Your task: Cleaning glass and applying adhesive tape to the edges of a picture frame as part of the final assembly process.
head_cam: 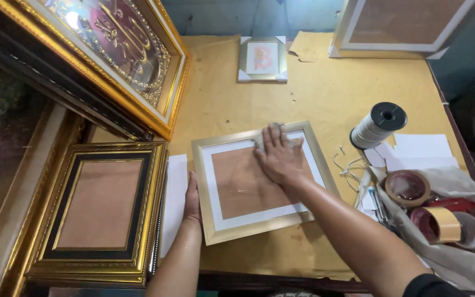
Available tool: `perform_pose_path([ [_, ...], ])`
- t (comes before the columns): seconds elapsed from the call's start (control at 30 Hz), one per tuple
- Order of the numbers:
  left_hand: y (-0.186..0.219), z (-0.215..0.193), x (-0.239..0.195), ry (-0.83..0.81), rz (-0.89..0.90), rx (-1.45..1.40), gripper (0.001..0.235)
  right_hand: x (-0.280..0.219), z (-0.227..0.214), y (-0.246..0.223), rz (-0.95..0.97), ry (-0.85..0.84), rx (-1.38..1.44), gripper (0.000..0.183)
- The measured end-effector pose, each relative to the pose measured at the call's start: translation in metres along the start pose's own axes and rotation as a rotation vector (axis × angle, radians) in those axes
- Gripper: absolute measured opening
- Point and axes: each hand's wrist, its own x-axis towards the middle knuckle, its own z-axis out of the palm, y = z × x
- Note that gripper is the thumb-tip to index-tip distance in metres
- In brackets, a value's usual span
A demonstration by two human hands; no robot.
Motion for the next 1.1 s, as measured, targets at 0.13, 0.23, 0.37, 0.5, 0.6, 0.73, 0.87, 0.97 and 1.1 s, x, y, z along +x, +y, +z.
perform_pose_path([
  [0.13, 0.000, 0.006, -0.011, -0.006, -0.036, 0.019, 0.059, -0.005, 0.015, 0.062, 0.104, 0.060, -0.025, 0.061],
  [0.23, 0.005, 0.007, -0.014, 0.002, -0.061, 0.065, 0.059, -0.016, 0.029, 0.070, 0.136, 0.152, -0.082, 0.060],
  [0.37, 0.006, 0.005, -0.012, 0.003, -0.080, 0.076, 0.056, -0.049, 0.028, 0.017, 0.083, 0.059, -0.044, 0.059],
  [0.5, 0.001, -0.011, 0.008, 0.001, -0.074, 0.059, 0.056, -0.094, 0.011, -0.053, -0.188, -0.032, 0.032, 0.059],
  [0.6, 0.002, -0.001, -0.007, 0.003, -0.069, 0.047, 0.059, -0.093, 0.015, -0.057, -0.298, -0.098, 0.060, 0.059],
  [0.73, -0.001, -0.023, 0.018, -0.011, -0.057, 0.051, 0.053, -0.064, 0.013, -0.010, -0.230, -0.074, -0.003, 0.061],
  [0.87, -0.003, -0.021, 0.013, -0.019, -0.037, 0.068, 0.055, -0.042, 0.015, 0.060, 0.037, 0.029, -0.055, 0.061],
  [0.97, -0.003, -0.018, 0.011, -0.020, -0.033, 0.072, 0.055, -0.039, 0.027, 0.088, 0.133, 0.081, -0.111, 0.060],
  [1.1, -0.003, -0.019, 0.011, -0.023, -0.037, 0.067, 0.053, -0.059, 0.037, 0.056, 0.116, 0.015, -0.033, 0.064],
])
